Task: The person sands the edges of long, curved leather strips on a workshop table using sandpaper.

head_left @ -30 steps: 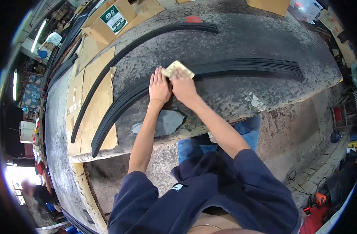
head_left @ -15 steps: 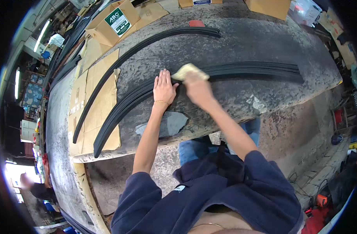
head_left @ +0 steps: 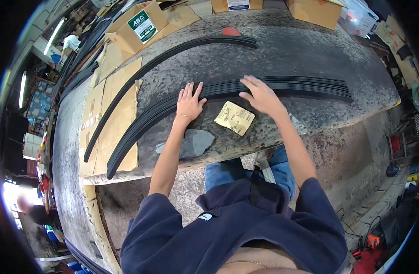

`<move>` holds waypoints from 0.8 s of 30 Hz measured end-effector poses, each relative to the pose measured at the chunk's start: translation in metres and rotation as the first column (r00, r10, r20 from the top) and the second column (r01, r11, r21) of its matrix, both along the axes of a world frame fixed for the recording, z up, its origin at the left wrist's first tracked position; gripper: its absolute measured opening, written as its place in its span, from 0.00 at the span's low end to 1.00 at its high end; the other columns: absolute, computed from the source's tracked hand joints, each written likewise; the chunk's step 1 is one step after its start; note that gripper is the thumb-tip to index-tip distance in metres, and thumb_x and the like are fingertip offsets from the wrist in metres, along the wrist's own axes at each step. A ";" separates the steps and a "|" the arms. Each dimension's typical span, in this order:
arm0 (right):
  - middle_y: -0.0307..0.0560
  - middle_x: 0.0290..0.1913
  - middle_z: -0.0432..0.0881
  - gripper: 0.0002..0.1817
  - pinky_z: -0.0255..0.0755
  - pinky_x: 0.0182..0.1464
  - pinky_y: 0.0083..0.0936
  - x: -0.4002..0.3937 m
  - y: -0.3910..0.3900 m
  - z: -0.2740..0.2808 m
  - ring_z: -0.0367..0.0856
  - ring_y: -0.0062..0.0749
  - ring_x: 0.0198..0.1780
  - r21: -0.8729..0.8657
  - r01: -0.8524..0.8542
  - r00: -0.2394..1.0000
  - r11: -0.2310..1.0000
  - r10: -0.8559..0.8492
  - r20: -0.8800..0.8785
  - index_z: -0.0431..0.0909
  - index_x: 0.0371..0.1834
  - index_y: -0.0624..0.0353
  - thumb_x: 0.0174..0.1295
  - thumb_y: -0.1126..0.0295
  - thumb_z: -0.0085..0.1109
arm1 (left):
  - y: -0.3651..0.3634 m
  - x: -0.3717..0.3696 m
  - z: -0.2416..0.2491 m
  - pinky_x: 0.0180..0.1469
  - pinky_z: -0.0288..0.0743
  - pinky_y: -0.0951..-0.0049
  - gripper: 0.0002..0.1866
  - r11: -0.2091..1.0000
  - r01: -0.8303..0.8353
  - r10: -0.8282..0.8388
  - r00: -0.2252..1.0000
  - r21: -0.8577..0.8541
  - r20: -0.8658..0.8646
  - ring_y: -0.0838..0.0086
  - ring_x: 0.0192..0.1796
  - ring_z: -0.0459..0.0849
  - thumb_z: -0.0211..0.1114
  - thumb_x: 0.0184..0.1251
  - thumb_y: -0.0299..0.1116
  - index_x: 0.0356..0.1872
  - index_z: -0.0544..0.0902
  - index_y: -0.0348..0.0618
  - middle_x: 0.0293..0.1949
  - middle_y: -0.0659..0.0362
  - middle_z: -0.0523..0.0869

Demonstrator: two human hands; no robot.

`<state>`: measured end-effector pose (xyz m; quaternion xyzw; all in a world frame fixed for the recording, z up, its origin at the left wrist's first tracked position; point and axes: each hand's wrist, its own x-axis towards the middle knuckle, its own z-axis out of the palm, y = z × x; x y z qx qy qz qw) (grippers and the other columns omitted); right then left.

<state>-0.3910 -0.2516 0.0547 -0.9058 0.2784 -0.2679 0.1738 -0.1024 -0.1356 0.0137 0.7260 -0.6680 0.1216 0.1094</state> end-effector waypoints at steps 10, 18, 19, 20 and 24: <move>0.54 0.79 0.65 0.40 0.54 0.80 0.42 0.002 -0.020 -0.049 0.60 0.45 0.81 -0.354 -0.033 0.982 0.935 -0.035 -0.186 0.65 0.76 0.63 0.72 0.43 0.52 | -0.037 -0.093 0.001 0.80 0.50 0.47 0.34 0.995 0.071 -0.065 0.995 0.075 -0.073 0.56 0.82 0.57 0.52 0.78 0.52 0.77 0.64 0.42 0.79 0.50 0.64; 0.53 0.80 0.62 0.42 0.54 0.80 0.43 -0.079 -0.043 -0.047 0.57 0.44 0.82 -0.338 0.177 0.929 0.924 -0.270 -0.253 0.60 0.79 0.63 0.73 0.42 0.50 | -0.032 -0.090 -0.008 0.80 0.50 0.47 0.36 0.995 0.099 -0.098 0.994 0.002 -0.048 0.57 0.82 0.57 0.52 0.78 0.54 0.78 0.64 0.41 0.79 0.49 0.63; 0.54 0.80 0.63 0.42 0.55 0.80 0.43 -0.087 -0.047 -0.048 0.58 0.45 0.82 -0.352 0.203 0.919 0.914 -0.302 -0.254 0.61 0.78 0.64 0.73 0.42 0.51 | -0.033 -0.091 -0.008 0.80 0.50 0.47 0.36 0.997 0.080 -0.080 0.996 0.002 -0.035 0.56 0.82 0.57 0.52 0.78 0.54 0.78 0.64 0.41 0.80 0.49 0.62; 0.54 0.80 0.63 0.42 0.55 0.79 0.43 -0.094 -0.050 -0.050 0.59 0.45 0.81 -0.365 0.229 0.908 0.902 -0.333 -0.253 0.61 0.78 0.64 0.73 0.42 0.51 | -0.033 -0.091 -0.008 0.80 0.50 0.47 0.36 0.997 0.081 -0.081 0.996 0.002 -0.038 0.56 0.82 0.57 0.52 0.78 0.54 0.78 0.64 0.41 0.80 0.49 0.62; 0.58 0.79 0.63 0.42 0.56 0.79 0.44 -0.102 -0.046 -0.049 0.59 0.48 0.81 -0.354 0.289 0.893 0.890 -0.384 -0.236 0.61 0.78 0.67 0.73 0.42 0.52 | -0.032 -0.094 -0.009 0.80 0.49 0.47 0.37 0.998 0.068 -0.067 0.995 0.016 -0.069 0.56 0.82 0.56 0.51 0.78 0.56 0.78 0.64 0.40 0.80 0.48 0.62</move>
